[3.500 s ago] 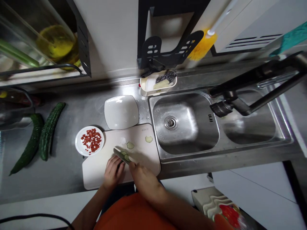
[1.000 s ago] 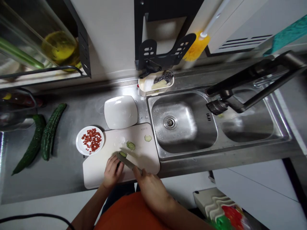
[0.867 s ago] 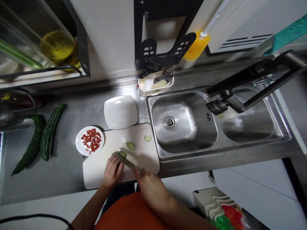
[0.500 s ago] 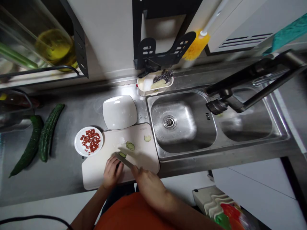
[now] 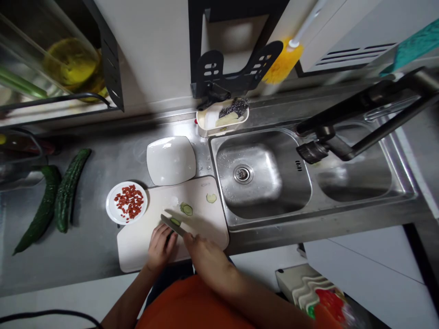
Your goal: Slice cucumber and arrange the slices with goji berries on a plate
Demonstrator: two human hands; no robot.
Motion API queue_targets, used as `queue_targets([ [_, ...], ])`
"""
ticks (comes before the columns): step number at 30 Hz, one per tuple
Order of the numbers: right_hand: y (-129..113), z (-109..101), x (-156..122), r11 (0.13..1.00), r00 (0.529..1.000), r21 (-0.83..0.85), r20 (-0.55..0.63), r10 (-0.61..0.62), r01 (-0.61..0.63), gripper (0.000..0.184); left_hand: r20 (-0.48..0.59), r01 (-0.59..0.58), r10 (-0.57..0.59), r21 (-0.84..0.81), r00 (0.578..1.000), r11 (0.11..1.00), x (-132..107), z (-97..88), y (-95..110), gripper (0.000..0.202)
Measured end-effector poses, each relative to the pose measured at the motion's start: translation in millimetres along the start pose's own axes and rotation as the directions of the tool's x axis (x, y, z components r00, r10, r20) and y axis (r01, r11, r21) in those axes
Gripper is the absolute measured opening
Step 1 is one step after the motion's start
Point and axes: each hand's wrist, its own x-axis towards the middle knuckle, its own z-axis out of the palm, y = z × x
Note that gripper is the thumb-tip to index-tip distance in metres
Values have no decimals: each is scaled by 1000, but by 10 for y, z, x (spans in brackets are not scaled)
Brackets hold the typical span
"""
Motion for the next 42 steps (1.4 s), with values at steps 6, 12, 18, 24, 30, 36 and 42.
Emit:
queue_targets([
  [6,-32,46,83,1000,1000,-28,12,10,-10,41,8,8,-8,-3,1000,1000,-14,9,-16,28],
  [12,-92,27,152,999,1000,-48,14,21,-20,39,11,18,-18,6,1000,1000,-19,17,-27,25],
  [18,-117,63,272,998,999,-58,-15,33,-34,36,17,22,-22,-5,1000,1000,-3,7,-15,27],
  [24,-68,181,369,1000,1000,-5,-19,2,-2,34,14,13,-13,3,1000,1000,-16,16,-22,29],
  [30,-44,204,371,1000,999,2,-42,7,-6,35,30,30,-30,1,999,1000,-31,9,-24,29],
  [36,7,90,160,999,999,-15,-18,32,-33,45,42,47,-46,-23,998,999,-44,9,-22,30],
  [42,34,-1,-165,994,998,-99,14,54,-52,47,-4,16,-16,-15,1000,1000,-46,16,-27,29],
])
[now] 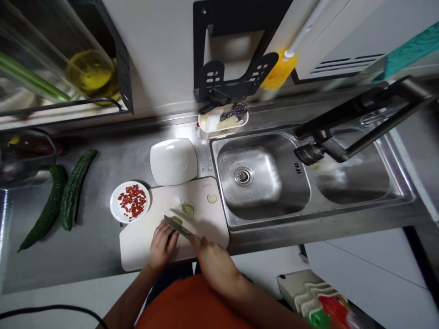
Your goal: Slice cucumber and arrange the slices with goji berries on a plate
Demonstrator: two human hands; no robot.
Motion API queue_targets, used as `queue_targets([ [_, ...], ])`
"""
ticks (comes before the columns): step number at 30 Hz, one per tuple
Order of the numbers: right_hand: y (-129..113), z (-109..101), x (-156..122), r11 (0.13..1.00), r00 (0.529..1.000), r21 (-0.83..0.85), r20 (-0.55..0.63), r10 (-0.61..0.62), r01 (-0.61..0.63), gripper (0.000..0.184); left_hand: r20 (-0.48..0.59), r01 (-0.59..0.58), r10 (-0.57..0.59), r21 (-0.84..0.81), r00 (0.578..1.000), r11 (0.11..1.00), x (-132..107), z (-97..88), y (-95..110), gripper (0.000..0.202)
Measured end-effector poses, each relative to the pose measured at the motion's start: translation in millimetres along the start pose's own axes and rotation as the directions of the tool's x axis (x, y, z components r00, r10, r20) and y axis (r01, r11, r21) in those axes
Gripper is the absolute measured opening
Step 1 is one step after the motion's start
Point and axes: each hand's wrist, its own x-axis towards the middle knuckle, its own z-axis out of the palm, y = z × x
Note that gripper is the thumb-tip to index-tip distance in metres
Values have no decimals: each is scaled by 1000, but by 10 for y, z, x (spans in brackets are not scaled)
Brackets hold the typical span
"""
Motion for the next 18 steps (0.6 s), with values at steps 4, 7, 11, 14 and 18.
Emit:
queue_targets([
  [4,16,-11,-102,999,1000,45,3,-16,15,50,9,-4,4,-2,1000,1000,7,-10,6,28],
  [7,17,-21,-134,998,1000,62,16,-15,14,50,-4,-14,14,-6,1000,1000,15,-14,13,29],
  [11,18,-35,-147,997,1000,75,28,-8,6,50,-2,-18,18,9,1000,1000,23,-12,17,28],
  [14,26,-34,-147,997,999,81,35,-2,-1,50,-4,-12,12,9,1000,1000,19,-8,15,27],
  [18,38,-26,-144,996,999,89,32,8,-11,49,-6,-15,15,9,1000,1000,4,3,6,29],
])
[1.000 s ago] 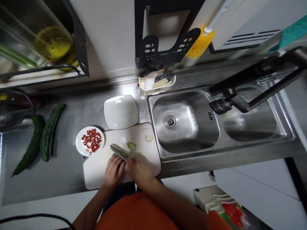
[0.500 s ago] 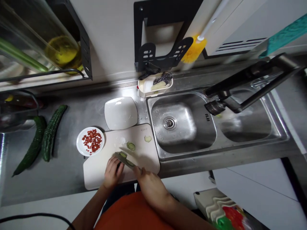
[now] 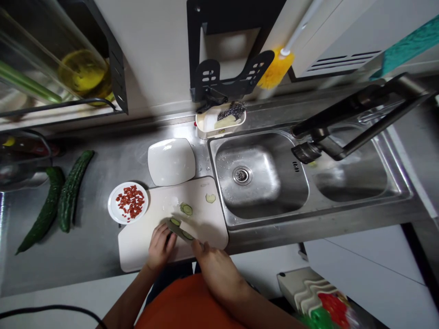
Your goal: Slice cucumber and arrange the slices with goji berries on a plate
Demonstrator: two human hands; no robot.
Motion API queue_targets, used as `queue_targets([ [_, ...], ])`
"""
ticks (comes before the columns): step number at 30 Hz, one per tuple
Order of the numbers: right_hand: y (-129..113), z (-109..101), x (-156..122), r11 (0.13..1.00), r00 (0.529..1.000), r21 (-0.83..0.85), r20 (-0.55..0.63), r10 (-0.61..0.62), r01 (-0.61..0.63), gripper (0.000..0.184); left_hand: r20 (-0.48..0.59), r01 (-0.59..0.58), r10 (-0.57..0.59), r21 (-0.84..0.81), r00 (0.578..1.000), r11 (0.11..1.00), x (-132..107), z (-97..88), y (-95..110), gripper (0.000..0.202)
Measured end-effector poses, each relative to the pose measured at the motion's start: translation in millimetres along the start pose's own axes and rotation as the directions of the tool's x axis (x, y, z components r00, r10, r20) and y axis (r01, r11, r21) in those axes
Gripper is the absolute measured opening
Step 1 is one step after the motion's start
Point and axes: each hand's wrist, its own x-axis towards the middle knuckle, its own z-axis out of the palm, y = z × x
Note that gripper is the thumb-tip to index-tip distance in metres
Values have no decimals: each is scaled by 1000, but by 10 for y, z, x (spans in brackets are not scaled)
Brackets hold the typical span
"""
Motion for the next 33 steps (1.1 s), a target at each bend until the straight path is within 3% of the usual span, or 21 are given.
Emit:
queue_targets([
  [19,-57,-190,33,1000,999,14,47,-10,9,47,-11,-8,8,9,1000,1000,32,-10,16,30],
  [33,-58,-20,178,999,999,-3,-25,-34,34,42,-21,-12,12,8,1000,1000,5,22,-22,26],
])
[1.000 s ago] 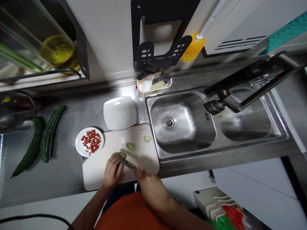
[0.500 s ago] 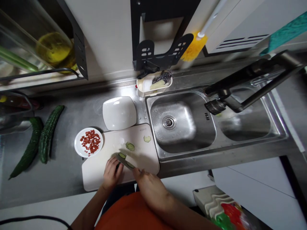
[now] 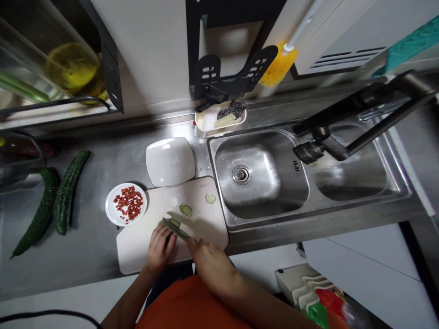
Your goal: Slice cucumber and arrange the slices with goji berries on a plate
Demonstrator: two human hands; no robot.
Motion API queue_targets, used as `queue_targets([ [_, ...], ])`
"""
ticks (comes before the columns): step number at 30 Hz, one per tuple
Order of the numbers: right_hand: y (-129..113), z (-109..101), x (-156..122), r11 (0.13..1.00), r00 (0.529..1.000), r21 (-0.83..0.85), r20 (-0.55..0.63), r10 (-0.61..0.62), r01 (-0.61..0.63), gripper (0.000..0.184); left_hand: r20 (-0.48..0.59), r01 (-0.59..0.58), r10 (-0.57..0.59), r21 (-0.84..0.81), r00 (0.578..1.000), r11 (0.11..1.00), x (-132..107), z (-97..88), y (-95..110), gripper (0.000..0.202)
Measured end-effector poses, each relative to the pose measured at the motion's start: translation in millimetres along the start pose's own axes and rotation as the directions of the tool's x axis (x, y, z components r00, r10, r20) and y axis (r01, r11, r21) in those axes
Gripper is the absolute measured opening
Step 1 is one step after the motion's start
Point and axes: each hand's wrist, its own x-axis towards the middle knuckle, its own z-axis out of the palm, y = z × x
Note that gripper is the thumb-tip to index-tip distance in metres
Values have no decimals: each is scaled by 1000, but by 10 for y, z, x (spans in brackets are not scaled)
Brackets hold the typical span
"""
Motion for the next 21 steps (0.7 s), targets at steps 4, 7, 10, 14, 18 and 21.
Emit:
queue_targets([
  [4,-8,38,48,999,1000,-37,-31,-1,0,43,19,5,-5,-14,1000,1000,10,-11,4,27],
  [7,-20,49,88,1000,1000,-26,-14,-4,4,42,18,1,-1,-18,1000,1000,4,-8,-1,29],
  [10,-34,66,131,1000,1000,-20,-2,6,-6,41,19,-4,4,-16,1000,1000,-10,3,-10,31],
  [14,-54,85,189,999,1000,-35,-6,4,-5,43,14,9,-9,-12,1000,1000,-32,18,-22,28],
  [18,-69,99,247,1000,1000,-22,3,-5,5,40,29,21,-21,-10,999,1000,-29,13,-19,27],
  [21,-78,124,300,1000,1000,21,-19,-2,3,39,42,21,-21,-14,999,1000,-4,-7,-1,28],
])
